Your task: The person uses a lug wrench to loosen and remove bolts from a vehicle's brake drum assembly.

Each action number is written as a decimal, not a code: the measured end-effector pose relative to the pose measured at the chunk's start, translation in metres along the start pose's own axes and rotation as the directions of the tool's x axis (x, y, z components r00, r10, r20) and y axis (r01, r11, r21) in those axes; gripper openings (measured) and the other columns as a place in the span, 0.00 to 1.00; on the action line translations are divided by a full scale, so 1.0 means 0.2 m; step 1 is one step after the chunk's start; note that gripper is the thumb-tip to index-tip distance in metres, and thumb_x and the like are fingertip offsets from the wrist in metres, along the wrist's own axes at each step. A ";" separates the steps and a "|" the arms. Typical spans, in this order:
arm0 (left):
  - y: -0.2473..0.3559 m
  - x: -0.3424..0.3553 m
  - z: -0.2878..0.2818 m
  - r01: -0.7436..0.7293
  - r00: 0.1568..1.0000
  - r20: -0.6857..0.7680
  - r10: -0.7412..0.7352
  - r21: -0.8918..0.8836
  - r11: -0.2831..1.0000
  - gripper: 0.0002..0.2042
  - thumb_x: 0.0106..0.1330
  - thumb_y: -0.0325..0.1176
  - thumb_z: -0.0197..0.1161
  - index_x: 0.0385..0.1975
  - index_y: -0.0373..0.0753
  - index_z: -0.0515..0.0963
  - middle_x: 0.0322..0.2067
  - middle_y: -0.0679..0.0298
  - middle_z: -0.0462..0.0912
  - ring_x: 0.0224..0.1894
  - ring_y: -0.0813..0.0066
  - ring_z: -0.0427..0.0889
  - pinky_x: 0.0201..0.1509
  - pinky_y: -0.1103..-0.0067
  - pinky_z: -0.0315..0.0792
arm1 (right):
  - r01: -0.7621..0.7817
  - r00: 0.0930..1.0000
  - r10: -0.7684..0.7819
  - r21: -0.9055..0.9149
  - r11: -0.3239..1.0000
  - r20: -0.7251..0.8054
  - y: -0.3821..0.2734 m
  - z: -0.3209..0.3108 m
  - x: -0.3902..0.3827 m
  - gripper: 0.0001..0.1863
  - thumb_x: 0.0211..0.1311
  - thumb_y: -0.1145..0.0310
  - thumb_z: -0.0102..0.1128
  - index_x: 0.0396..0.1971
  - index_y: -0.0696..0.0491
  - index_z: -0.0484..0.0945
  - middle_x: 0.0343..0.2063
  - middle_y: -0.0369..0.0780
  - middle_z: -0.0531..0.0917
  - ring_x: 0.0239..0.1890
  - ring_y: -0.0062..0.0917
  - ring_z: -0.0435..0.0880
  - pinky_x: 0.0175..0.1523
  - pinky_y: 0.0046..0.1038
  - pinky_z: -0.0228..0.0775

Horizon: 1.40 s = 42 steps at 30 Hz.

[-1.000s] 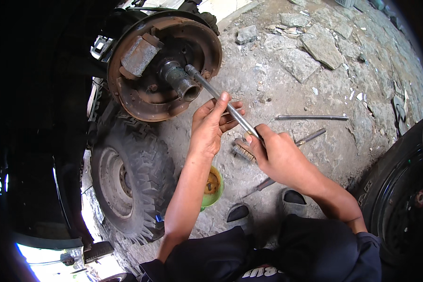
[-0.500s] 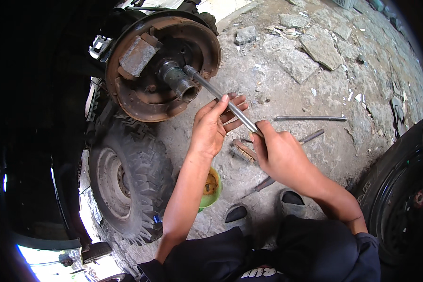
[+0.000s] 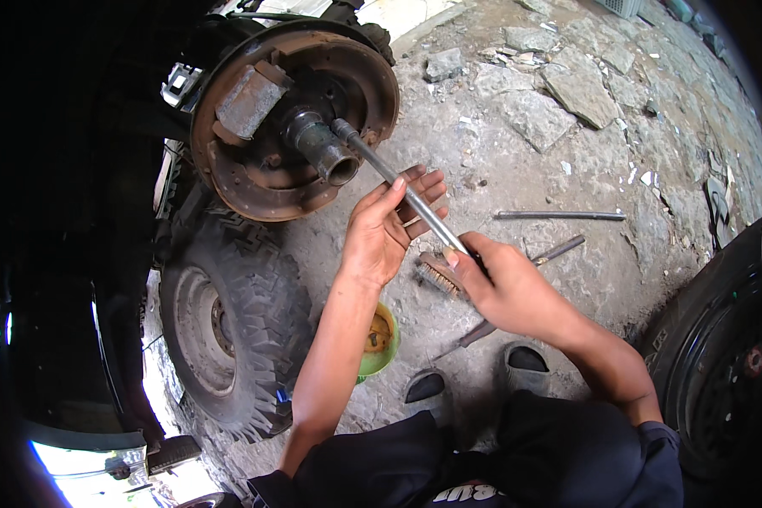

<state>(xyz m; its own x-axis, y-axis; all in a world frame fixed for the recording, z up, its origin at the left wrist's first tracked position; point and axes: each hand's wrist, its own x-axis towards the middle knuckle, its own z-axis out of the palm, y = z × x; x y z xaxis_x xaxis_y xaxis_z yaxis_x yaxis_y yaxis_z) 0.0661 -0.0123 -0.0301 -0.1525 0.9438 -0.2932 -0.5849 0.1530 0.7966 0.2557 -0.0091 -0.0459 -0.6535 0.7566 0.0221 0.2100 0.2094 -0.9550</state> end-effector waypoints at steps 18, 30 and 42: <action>-0.02 0.02 -0.02 0.023 1.000 0.001 -0.023 -0.076 0.997 0.15 0.69 0.31 0.56 0.52 0.31 0.69 0.49 0.52 0.78 0.50 0.63 0.80 0.56 0.65 0.78 | 0.052 0.999 -0.052 -0.097 0.994 -0.002 0.00 -0.02 -0.01 0.21 0.66 0.68 0.53 0.55 0.61 0.66 0.21 0.47 0.79 0.09 0.40 0.73 0.16 0.35 0.65; -0.06 0.07 -0.05 0.002 1.000 0.012 0.000 -0.195 0.981 0.11 0.69 0.31 0.57 0.46 0.33 0.73 0.42 0.57 0.81 0.50 0.61 0.80 0.59 0.65 0.76 | -0.479 0.863 0.081 0.859 -0.182 0.499 -0.02 -0.02 -0.07 0.28 0.72 0.48 0.39 0.62 0.52 0.64 0.19 0.31 0.65 0.10 0.10 0.54 0.12 0.11 0.50; -0.02 0.03 -0.08 0.027 0.999 -0.039 -0.027 -0.002 1.000 0.11 0.69 0.34 0.58 0.46 0.35 0.74 0.41 0.60 0.81 0.47 0.66 0.82 0.51 0.65 0.80 | 0.057 0.998 -0.060 -0.123 0.991 -0.017 -0.08 -0.02 -0.07 0.27 0.64 0.59 0.57 0.57 0.59 0.64 0.19 0.44 0.77 0.19 0.33 0.77 0.24 0.35 0.68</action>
<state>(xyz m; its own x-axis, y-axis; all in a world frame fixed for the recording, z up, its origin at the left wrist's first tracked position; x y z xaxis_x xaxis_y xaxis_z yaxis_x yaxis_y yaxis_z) 0.0549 -0.0116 -0.0423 -0.1679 0.9270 -0.3354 -0.5905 0.1779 0.7872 0.2654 -0.0202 -0.0295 -0.6525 0.7531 0.0842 0.2600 0.3268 -0.9086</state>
